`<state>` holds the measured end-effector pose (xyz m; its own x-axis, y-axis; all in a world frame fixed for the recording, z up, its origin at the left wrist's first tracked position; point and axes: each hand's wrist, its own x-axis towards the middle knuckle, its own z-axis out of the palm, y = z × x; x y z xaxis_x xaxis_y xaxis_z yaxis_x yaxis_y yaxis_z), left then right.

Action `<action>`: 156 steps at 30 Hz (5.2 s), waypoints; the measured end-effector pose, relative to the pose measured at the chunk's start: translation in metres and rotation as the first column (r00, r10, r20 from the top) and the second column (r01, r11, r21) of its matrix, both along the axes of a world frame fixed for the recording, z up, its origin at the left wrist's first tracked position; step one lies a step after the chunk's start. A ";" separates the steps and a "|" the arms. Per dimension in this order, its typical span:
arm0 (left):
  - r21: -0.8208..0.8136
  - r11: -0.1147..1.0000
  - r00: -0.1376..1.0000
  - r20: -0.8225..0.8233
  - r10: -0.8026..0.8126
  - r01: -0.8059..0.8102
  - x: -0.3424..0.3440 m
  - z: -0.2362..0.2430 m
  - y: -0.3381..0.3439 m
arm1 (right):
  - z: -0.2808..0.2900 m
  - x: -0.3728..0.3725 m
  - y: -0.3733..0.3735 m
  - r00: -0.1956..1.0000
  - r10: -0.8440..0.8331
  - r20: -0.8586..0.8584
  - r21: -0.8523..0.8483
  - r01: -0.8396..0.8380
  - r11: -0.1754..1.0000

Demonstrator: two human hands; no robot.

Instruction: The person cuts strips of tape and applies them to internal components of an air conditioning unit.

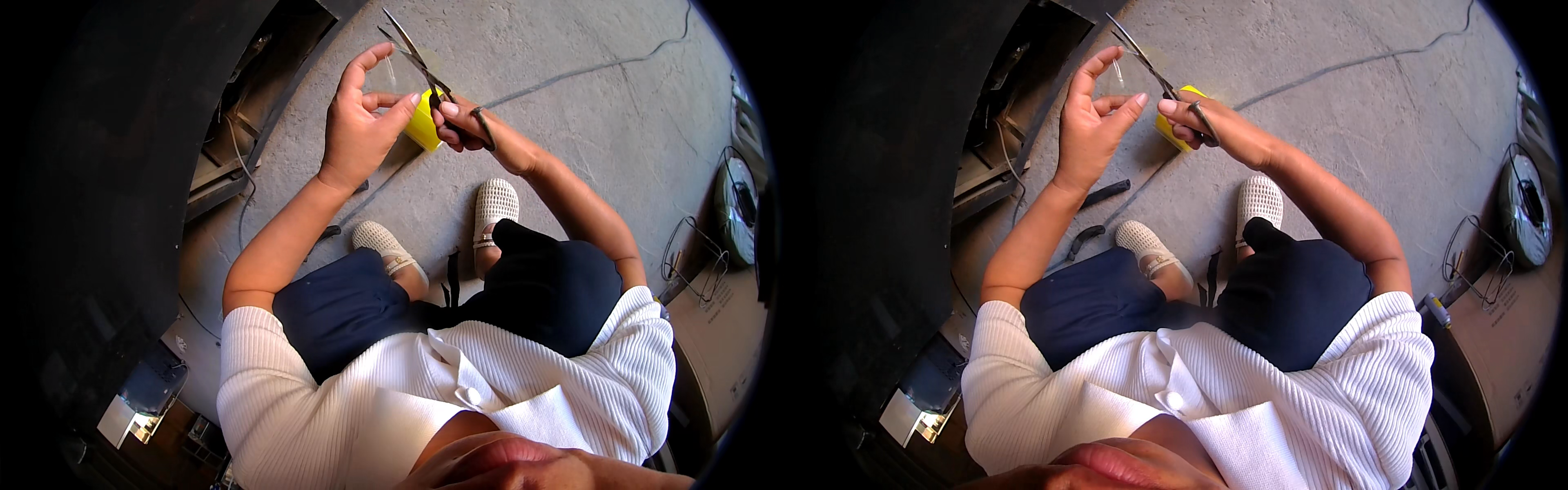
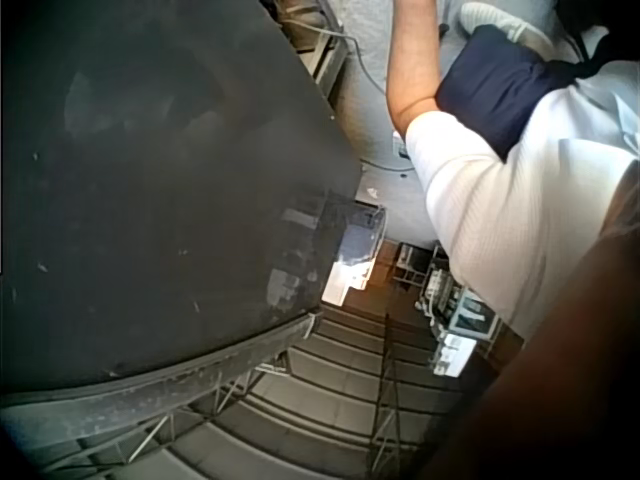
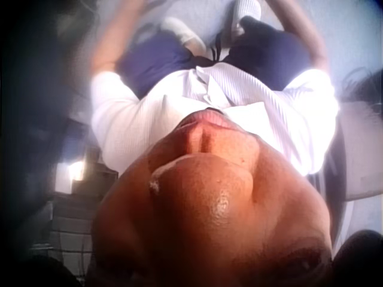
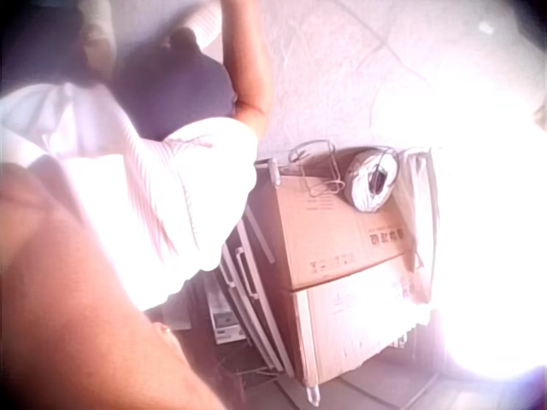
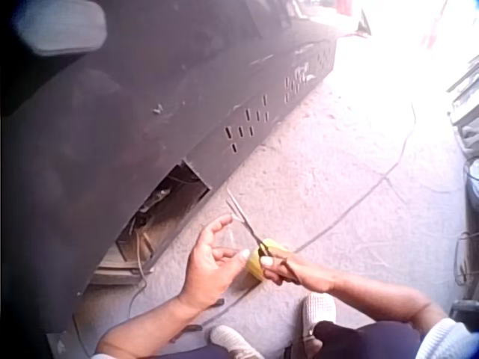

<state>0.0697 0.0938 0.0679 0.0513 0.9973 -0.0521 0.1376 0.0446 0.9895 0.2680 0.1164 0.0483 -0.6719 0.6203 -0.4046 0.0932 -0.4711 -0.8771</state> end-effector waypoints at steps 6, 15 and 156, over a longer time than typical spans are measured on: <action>-0.027 0.999 1.000 0.010 -0.027 0.027 0.000 0.003 0.000 | -0.003 0.002 0.000 0.999 -0.039 0.002 -0.011 0.039 0.999; -0.049 0.999 0.998 0.060 -0.013 0.016 -0.003 0.002 0.002 | -0.005 0.000 -0.006 0.990 -0.090 0.107 0.028 0.088 0.996; -0.446 0.644 0.432 0.491 0.757 -0.621 -0.204 -0.151 0.137 | -0.202 -0.337 0.192 0.529 -0.670 -0.520 -0.853 -0.354 0.383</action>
<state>-0.1345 0.2309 -0.0827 -0.5635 0.6869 -0.4589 -0.6150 0.0221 0.7882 -0.0695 0.3087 -0.1533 -0.8870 0.4311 -0.1657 -0.4607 -0.8005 0.3835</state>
